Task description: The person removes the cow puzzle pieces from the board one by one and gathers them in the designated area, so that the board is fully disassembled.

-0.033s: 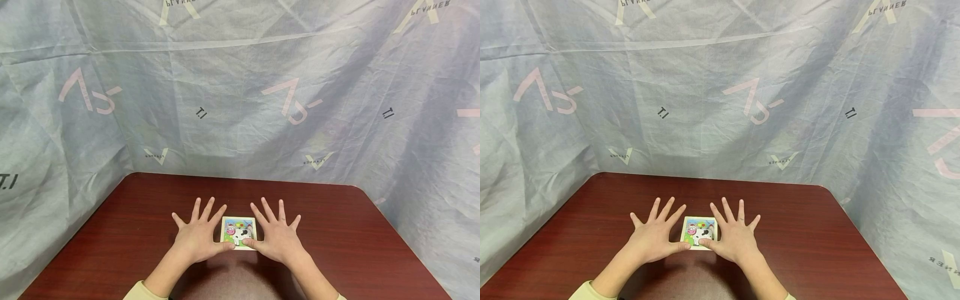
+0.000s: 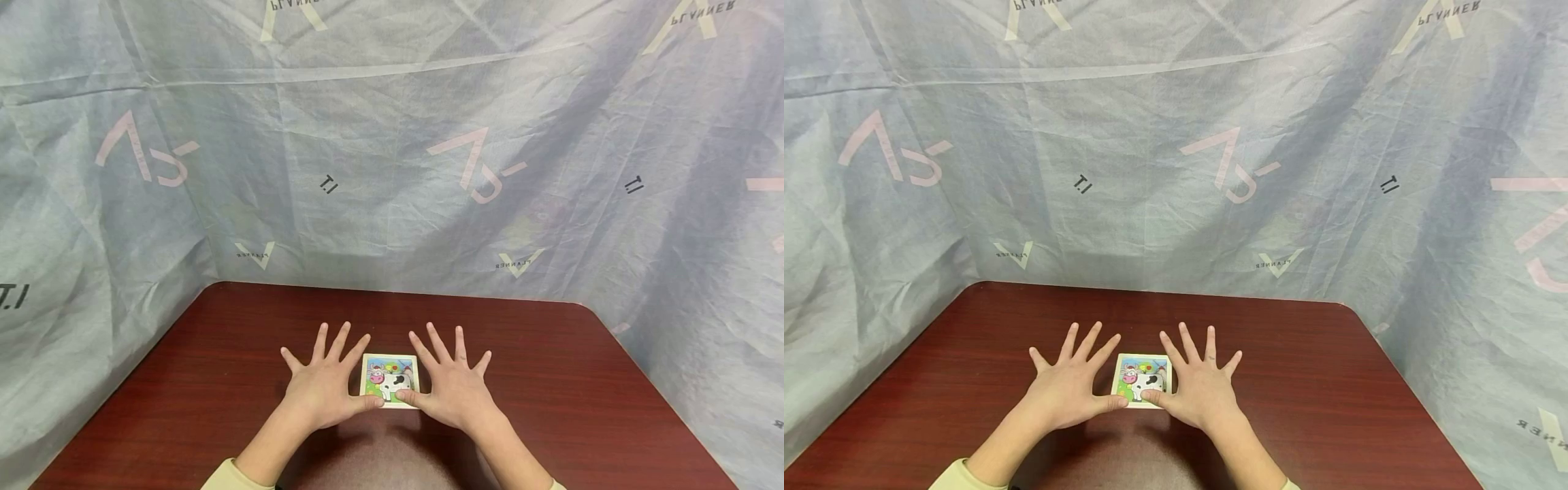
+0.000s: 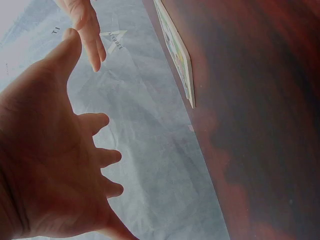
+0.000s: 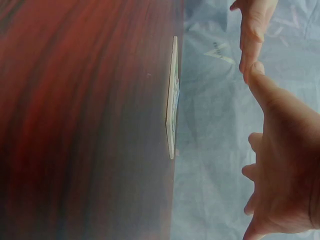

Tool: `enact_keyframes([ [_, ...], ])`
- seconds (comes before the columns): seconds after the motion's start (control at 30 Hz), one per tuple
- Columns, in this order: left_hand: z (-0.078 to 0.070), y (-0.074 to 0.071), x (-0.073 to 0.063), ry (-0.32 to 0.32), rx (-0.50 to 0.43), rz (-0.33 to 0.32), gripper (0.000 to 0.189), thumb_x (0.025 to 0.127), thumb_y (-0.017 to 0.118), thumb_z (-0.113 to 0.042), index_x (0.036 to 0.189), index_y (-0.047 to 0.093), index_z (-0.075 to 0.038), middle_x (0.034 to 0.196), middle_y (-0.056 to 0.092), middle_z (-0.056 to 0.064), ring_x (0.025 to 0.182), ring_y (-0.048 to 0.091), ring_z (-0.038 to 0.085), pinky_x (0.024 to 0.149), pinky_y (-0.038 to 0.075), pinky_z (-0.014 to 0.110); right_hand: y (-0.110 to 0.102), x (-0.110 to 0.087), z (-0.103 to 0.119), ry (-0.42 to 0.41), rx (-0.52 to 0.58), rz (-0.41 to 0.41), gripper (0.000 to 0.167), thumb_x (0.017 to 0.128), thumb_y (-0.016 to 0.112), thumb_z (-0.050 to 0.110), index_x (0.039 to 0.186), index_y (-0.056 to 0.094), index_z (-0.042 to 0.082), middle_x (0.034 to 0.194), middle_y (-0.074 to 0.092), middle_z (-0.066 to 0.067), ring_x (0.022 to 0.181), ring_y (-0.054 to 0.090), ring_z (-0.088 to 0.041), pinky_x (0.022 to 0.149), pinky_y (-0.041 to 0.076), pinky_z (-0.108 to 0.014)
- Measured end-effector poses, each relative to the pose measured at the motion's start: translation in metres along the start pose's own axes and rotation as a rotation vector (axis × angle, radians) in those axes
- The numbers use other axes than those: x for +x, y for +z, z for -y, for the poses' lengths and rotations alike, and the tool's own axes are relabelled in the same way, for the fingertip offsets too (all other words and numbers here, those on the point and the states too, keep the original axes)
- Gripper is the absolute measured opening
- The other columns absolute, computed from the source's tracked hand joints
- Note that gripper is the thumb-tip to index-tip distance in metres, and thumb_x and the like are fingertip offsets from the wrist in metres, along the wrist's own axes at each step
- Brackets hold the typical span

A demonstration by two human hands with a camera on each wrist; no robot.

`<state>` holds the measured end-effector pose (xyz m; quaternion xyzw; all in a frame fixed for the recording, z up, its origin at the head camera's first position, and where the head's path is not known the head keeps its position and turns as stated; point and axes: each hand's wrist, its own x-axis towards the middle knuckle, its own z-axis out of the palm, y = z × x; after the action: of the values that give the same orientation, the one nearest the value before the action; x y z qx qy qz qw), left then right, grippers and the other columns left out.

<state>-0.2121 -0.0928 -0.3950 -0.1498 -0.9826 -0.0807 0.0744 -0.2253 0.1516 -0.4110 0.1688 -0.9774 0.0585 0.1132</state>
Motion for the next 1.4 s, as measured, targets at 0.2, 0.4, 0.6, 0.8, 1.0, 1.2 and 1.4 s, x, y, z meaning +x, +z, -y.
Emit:
enact_keyframes([
  [0.2,0.0,0.0,0.0,0.0,0.002,0.001,0.101,0.075,0.061,-0.084,0.158,0.034,-0.034,0.167,0.019,0.005,0.152,0.008,0.042,0.089,0.01,0.09,0.001,0.001,0.0,0.01,0.003,0.019,0.099,0.08,0.058,0.082,0.161,0.026,0.035,0.168,0.016,-0.002,0.148,0.005,-0.052,0.092,0.013,-0.088],
  [0.4,0.0,0.0,0.002,0.004,0.012,-0.006,0.099,0.077,0.061,-0.082,0.159,0.031,-0.036,0.168,0.017,0.005,0.152,0.007,0.04,0.09,0.011,0.09,0.002,0.0,-0.001,0.004,0.001,0.028,0.097,0.08,0.057,0.082,0.16,0.03,0.034,0.167,0.019,-0.003,0.147,0.01,-0.054,0.091,0.017,-0.088],
  [0.6,0.0,0.0,0.005,0.005,0.0,-0.02,0.095,0.078,0.062,-0.08,0.158,0.034,-0.035,0.167,0.021,0.005,0.152,0.009,0.039,0.091,0.014,0.089,0.003,0.0,-0.003,-0.002,0.038,0.056,0.093,0.081,0.056,0.082,0.159,0.032,0.036,0.167,0.022,-0.002,0.146,0.015,-0.055,0.09,0.019,-0.088],
  [0.8,0.0,0.002,0.008,0.006,-0.055,-0.065,0.087,0.082,0.063,-0.076,0.153,0.044,-0.031,0.159,0.037,0.008,0.148,0.025,0.039,0.092,0.019,0.087,0.005,0.003,-0.005,0.005,0.068,0.1,0.086,0.083,0.058,0.078,0.155,0.038,0.037,0.165,0.027,-0.003,0.143,0.024,-0.056,0.09,0.02,-0.088],
  [1.0,0.002,0.006,0.01,0.002,-0.098,-0.111,0.078,0.085,0.063,-0.072,0.147,0.052,-0.025,0.142,0.053,0.007,0.134,0.046,0.035,0.094,0.034,0.077,0.013,0.007,-0.006,-0.004,0.111,0.138,0.078,0.087,0.058,0.074,0.153,0.043,0.036,0.164,0.028,-0.001,0.142,0.026,-0.056,0.089,0.019,-0.089],
  [1.2,0.005,0.011,0.012,-0.019,-0.118,-0.116,0.074,0.086,0.062,-0.072,0.141,0.057,-0.023,0.135,0.059,0.006,0.125,0.053,0.033,0.091,0.04,0.071,0.021,0.01,-0.007,-0.028,0.185,0.139,0.069,0.091,0.063,0.062,0.151,0.047,0.033,0.162,0.033,-0.002,0.14,0.029,-0.057,0.088,0.018,-0.089],
  [1.4,0.004,0.015,0.012,-0.012,-0.128,-0.108,0.073,0.086,0.06,-0.073,0.139,0.059,-0.022,0.131,0.061,0.004,0.12,0.056,0.031,0.085,0.043,0.067,0.029,0.012,-0.007,-0.068,0.256,0.148,0.06,0.093,0.068,0.052,0.147,0.052,0.031,0.16,0.038,-0.005,0.138,0.031,-0.059,0.086,0.017,-0.091],
])
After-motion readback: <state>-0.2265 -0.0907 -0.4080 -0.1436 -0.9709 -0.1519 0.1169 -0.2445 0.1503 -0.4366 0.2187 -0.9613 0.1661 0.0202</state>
